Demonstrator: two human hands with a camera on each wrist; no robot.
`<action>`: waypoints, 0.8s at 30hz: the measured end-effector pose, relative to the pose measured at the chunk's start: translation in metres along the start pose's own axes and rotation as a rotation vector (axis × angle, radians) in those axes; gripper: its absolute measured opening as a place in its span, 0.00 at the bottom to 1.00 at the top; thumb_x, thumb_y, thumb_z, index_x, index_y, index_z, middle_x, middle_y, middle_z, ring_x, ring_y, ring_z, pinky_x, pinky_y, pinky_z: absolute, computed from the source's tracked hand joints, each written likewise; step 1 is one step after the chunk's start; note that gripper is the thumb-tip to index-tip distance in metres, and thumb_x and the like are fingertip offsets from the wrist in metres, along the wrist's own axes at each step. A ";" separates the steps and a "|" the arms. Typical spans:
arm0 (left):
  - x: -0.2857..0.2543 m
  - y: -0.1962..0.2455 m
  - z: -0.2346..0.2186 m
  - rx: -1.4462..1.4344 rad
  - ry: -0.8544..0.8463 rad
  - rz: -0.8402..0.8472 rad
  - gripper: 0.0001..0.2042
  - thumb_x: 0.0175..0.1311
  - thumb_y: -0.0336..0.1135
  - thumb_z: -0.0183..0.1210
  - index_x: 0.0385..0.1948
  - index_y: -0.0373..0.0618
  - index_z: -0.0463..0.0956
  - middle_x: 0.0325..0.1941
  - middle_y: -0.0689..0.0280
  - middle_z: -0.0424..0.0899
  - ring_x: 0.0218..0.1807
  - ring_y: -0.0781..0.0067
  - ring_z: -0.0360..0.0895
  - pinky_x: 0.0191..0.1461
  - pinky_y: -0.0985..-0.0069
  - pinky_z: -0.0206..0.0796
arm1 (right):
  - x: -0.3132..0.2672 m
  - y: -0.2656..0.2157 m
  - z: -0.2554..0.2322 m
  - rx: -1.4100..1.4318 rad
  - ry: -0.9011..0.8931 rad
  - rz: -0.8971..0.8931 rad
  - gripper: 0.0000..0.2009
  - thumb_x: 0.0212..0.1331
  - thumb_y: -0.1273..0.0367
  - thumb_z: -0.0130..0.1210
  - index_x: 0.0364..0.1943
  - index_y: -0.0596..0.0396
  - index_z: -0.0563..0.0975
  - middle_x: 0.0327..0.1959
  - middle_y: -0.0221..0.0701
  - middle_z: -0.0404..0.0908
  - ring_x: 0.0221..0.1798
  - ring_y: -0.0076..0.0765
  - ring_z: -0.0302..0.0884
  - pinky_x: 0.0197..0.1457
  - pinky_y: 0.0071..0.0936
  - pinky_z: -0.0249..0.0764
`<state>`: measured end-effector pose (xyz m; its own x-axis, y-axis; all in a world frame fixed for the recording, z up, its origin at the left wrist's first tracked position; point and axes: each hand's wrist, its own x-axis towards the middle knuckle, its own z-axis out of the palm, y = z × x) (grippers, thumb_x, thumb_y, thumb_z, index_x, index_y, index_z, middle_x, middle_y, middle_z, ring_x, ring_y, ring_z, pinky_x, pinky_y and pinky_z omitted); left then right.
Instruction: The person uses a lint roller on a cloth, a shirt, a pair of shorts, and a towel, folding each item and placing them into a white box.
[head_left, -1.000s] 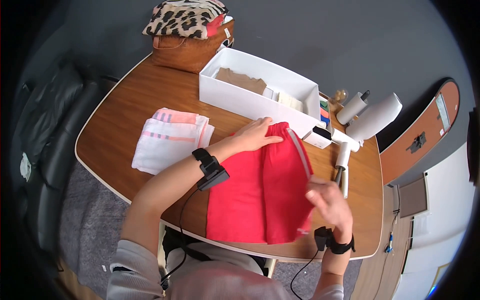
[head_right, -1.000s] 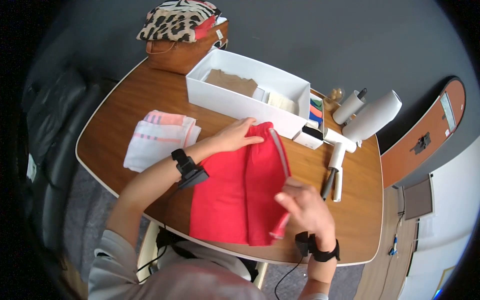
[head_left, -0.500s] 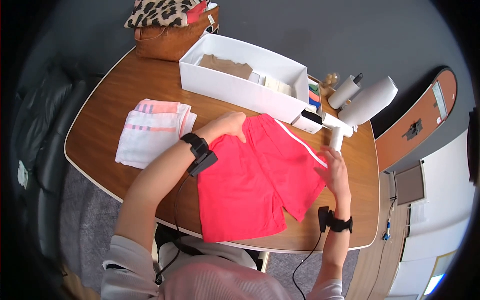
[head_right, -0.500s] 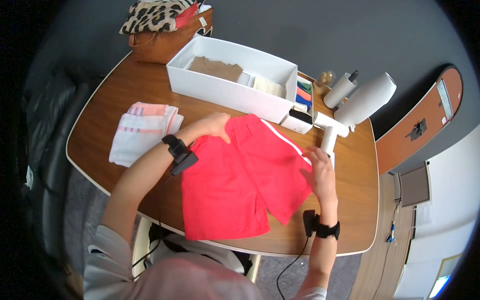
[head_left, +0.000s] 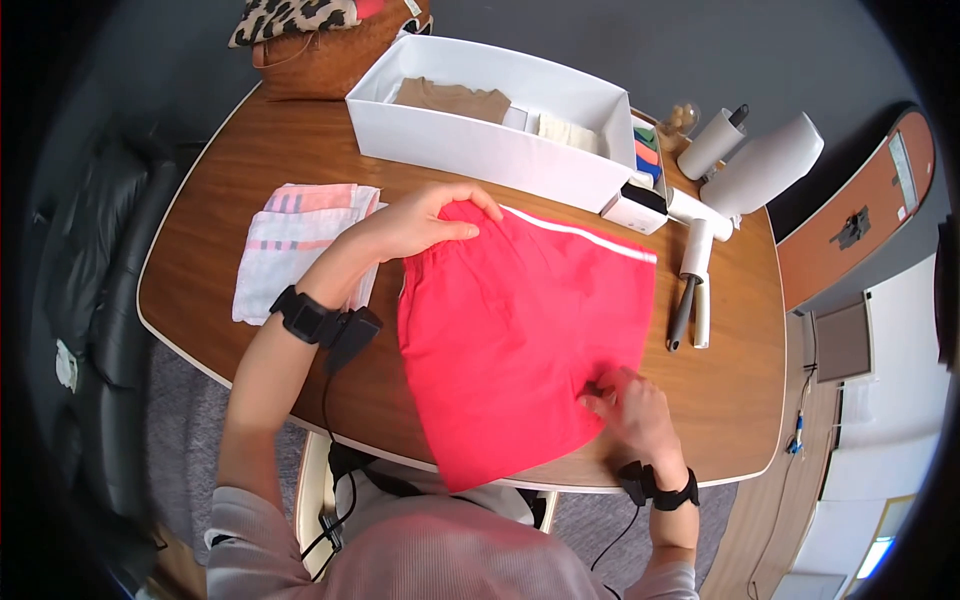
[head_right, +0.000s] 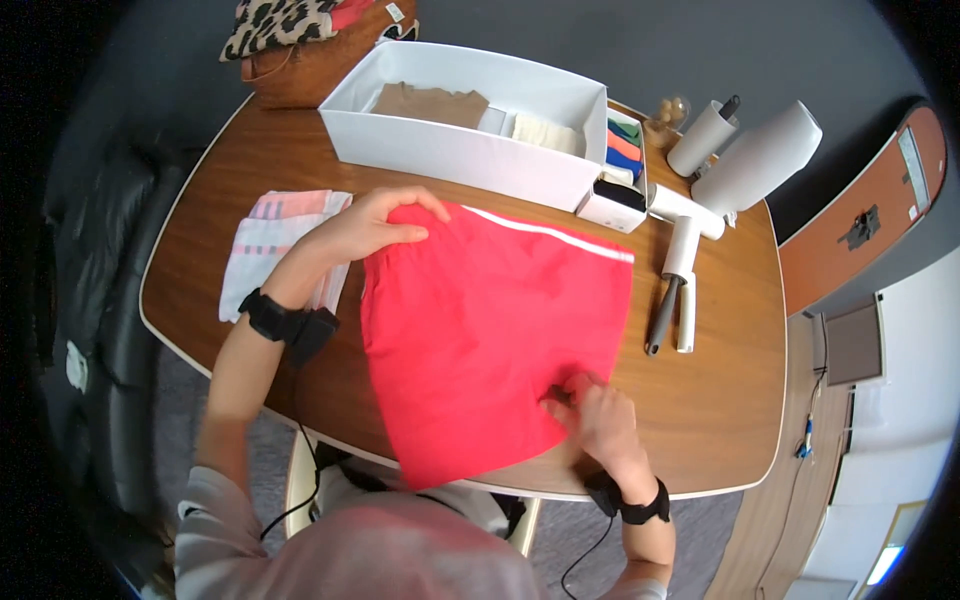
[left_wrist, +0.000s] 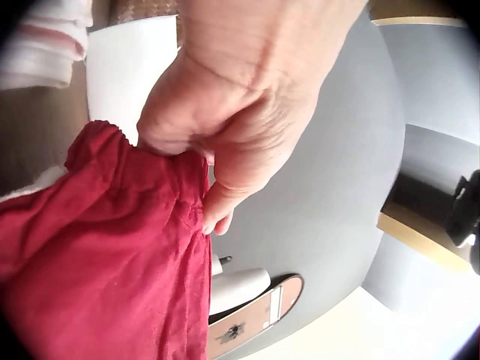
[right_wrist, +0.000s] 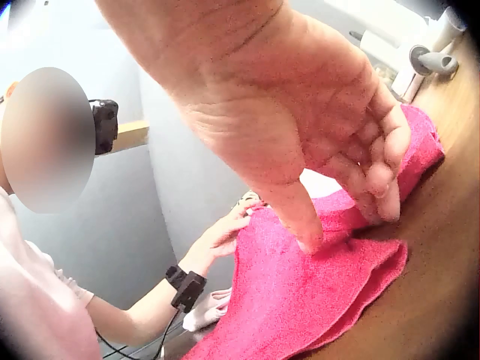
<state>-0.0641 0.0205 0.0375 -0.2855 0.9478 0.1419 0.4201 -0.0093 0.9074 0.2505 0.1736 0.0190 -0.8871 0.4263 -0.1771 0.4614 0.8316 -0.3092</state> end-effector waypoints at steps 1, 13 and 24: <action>-0.002 0.006 -0.002 0.004 -0.012 0.004 0.11 0.51 0.21 0.53 0.38 0.39 0.74 0.41 0.65 0.78 0.45 0.74 0.72 0.51 0.78 0.61 | 0.001 0.003 0.003 -0.001 0.061 -0.033 0.18 0.47 0.52 0.56 0.24 0.54 0.76 0.24 0.39 0.77 0.28 0.47 0.76 0.30 0.37 0.71; -0.025 0.095 -0.004 0.140 0.161 0.332 0.07 0.55 0.23 0.51 0.32 0.42 0.77 0.33 0.64 0.79 0.38 0.70 0.74 0.44 0.77 0.64 | 0.036 0.031 0.004 1.314 -0.203 0.181 0.17 0.60 0.61 0.46 0.43 0.59 0.75 0.39 0.29 0.78 0.44 0.27 0.70 0.45 0.19 0.63; -0.026 0.130 -0.016 0.265 0.249 0.405 0.13 0.49 0.22 0.55 0.39 0.45 0.76 0.37 0.60 0.78 0.40 0.67 0.75 0.45 0.74 0.65 | 0.027 0.015 -0.025 1.849 0.227 -0.119 0.19 0.48 0.72 0.59 0.46 0.61 0.71 0.48 0.36 0.74 0.51 0.36 0.71 0.57 0.34 0.65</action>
<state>-0.0153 -0.0107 0.1583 -0.2379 0.7804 0.5783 0.7323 -0.2470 0.6346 0.2331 0.2070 0.0330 -0.8248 0.5652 -0.0170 -0.3035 -0.4679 -0.8300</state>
